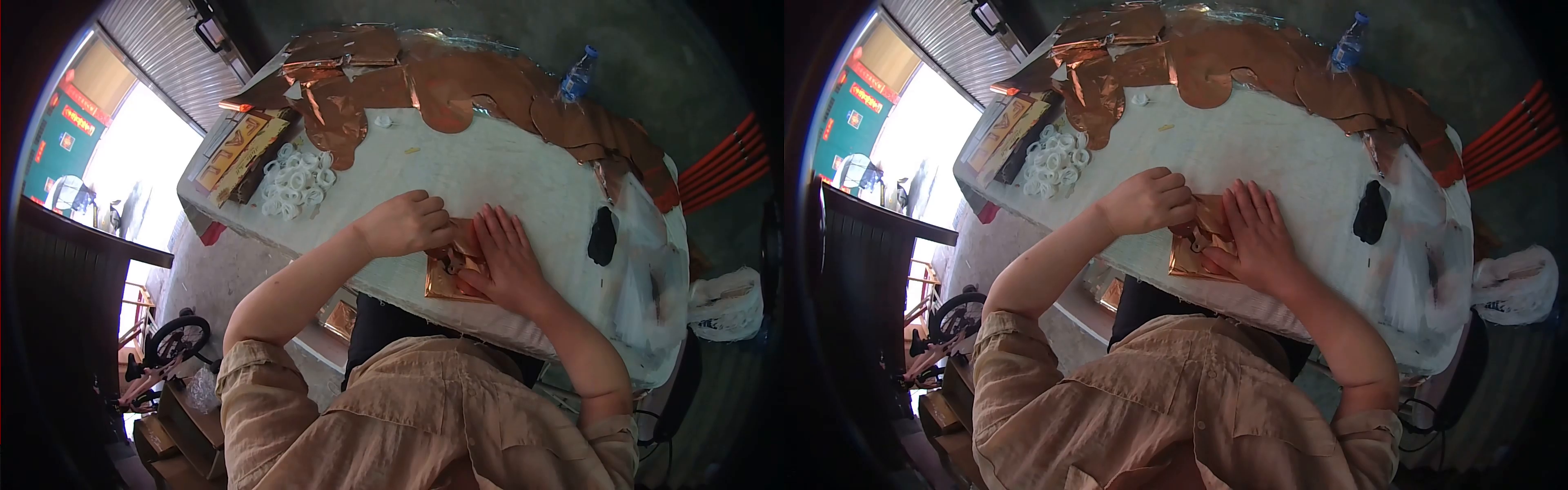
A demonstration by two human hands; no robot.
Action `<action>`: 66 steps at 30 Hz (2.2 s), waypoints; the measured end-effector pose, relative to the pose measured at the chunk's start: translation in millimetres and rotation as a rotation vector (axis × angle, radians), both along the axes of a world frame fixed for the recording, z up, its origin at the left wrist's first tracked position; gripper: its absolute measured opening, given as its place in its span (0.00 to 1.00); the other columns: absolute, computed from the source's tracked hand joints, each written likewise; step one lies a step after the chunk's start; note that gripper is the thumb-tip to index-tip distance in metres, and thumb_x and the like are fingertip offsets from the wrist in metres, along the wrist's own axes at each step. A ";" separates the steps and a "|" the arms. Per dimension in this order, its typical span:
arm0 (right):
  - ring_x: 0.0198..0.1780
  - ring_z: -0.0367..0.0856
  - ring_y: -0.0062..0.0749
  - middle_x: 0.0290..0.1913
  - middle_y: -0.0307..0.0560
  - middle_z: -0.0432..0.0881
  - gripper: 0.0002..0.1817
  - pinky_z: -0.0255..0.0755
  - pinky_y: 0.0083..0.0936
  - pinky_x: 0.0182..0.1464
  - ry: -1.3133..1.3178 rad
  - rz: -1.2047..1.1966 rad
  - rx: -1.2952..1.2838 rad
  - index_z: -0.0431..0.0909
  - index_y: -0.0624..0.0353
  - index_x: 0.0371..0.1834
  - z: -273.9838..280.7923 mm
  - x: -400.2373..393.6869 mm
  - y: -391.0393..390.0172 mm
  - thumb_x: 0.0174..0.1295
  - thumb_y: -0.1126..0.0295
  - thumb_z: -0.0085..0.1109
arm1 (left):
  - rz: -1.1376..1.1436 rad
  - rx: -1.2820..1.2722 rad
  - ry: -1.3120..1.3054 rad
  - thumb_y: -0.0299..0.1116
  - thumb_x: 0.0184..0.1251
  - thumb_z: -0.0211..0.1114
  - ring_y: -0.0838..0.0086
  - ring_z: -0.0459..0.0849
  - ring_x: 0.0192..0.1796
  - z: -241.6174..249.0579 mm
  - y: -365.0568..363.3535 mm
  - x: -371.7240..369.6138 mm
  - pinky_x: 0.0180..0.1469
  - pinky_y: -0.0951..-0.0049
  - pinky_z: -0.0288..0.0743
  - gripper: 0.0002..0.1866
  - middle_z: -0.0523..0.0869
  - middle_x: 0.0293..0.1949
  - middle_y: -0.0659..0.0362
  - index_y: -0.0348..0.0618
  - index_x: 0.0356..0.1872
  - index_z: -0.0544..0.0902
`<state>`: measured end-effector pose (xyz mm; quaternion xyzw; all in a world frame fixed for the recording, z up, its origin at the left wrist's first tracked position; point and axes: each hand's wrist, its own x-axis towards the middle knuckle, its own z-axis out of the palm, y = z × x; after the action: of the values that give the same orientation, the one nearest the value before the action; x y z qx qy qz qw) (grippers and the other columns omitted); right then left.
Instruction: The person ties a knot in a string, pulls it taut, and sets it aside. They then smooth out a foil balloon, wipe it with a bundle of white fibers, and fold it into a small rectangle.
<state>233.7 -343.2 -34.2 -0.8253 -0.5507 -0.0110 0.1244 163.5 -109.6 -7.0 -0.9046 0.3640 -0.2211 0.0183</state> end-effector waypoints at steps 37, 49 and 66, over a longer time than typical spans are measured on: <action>0.75 0.45 0.51 0.73 0.61 0.49 0.44 0.35 0.44 0.74 0.011 -0.013 -0.029 0.49 0.65 0.72 -0.5 0.0 0.0 0.62 0.45 0.49 | 0.355 -0.846 0.448 0.25 0.56 0.65 0.59 0.80 0.39 -6.1 -9.4 -35.7 0.41 0.66 0.76 0.05 0.80 0.33 0.53 0.38 0.34 0.81; 0.75 0.47 0.51 0.72 0.61 0.51 0.44 0.37 0.45 0.74 -0.018 -0.010 -0.004 0.50 0.66 0.71 -1.4 -0.2 0.0 0.61 0.45 0.50 | 0.263 -0.687 0.377 0.27 0.55 0.65 0.58 0.78 0.40 -7.6 -6.7 -23.7 0.42 0.63 0.75 0.07 0.79 0.33 0.54 0.39 0.35 0.79; 0.75 0.46 0.52 0.73 0.61 0.51 0.44 0.36 0.45 0.74 0.006 -0.002 0.004 0.49 0.66 0.72 -0.7 -0.2 -0.4 0.61 0.45 0.50 | 0.273 -0.616 0.264 0.28 0.50 0.70 0.62 0.78 0.36 -9.5 -7.8 -15.0 0.38 0.67 0.75 0.16 0.76 0.31 0.56 0.43 0.41 0.79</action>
<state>233.5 -343.6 -34.9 -0.8257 -0.5494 -0.0100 0.1277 148.5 -117.4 -16.5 -0.9287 0.1552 -0.1973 -0.2730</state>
